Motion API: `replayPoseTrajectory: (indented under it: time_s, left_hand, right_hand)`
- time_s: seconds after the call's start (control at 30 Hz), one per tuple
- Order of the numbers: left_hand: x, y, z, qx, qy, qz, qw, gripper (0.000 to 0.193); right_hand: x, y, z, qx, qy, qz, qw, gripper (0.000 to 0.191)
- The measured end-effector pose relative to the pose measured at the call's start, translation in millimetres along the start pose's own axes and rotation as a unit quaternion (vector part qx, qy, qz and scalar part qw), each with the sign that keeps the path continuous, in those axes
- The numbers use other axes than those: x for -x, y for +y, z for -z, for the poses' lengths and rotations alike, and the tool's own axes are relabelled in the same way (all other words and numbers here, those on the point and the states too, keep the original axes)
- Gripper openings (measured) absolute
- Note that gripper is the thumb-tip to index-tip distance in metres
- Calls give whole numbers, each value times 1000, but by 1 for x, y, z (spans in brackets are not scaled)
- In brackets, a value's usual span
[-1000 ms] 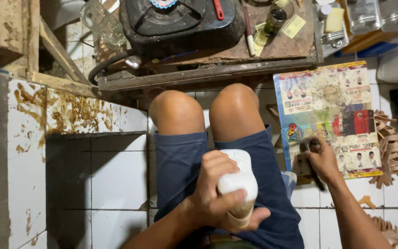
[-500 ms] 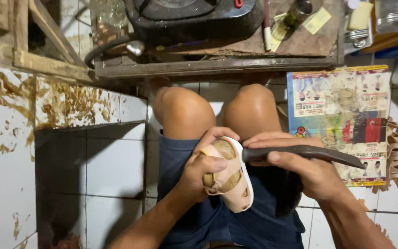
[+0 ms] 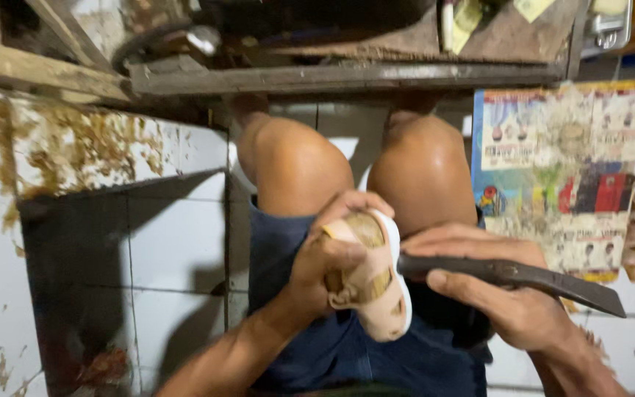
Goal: The person holds a sandal upper on a shoe last and a white rubber sole, heats the sole over a small gas burner, and presses the heated sole edge with a heated metal tool. They then fit the sole onto the lasted sandal upper, press the edges together by hand, and place the finished sandal on a table with rows of completed sandals.
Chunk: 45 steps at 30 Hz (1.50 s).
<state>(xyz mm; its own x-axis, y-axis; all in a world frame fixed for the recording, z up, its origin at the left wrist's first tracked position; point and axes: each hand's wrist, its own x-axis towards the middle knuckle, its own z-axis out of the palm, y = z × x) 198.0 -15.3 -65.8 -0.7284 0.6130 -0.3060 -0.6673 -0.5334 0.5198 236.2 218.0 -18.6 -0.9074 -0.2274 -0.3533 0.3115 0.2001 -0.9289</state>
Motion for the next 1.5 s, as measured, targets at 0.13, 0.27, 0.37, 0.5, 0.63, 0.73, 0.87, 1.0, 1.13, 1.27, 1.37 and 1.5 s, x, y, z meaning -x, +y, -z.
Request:
replayPoseTrajectory:
  time_s: [0.13,0.27,0.37,0.5,0.63,0.73,0.87,1.0,1.13,1.27,1.37,1.5]
  left_hand:
    - [-1,-1,-1,-12,-9,-1,1000,57]
    - [-1,-7,-2,30,2,-23,999,61]
    - [0,-10,-3,-1,6,-47,999,60]
    - [1,-13,-3,-1,11,-45,999,63]
    - [-2,-18,-5,19,26,-77,996,63]
    - [-1,-18,-7,-8,37,-81,996,61]
    - [0,-19,-12,31,70,-54,996,58]
    - [0,-24,-17,64,96,-107,988,54]
    - [-3,-25,-17,59,108,-114,986,52]
    - [-4,-30,-34,112,159,-153,969,47]
    - [8,-35,-56,36,211,-263,941,50]
    - [35,-17,-56,40,134,-48,989,56]
  right_hand:
    - [9,4,4,-30,-6,-27,999,28]
    - [23,10,7,-123,-26,-81,989,32]
    - [32,17,1,-64,-20,-27,997,31]
    - [38,24,0,-107,-7,-29,994,31]
    - [52,27,-11,-99,43,-6,994,29]
    - [56,28,-13,-36,59,-25,997,31]
    - [59,31,-16,-132,46,-17,990,35]
    - [71,36,-27,-104,88,16,991,38]
    - [77,40,-33,-219,100,19,970,42]
    - [79,30,-47,-137,211,79,964,42]
    - [79,21,-49,-122,269,80,952,44]
    - [83,19,-17,-312,223,46,922,47]
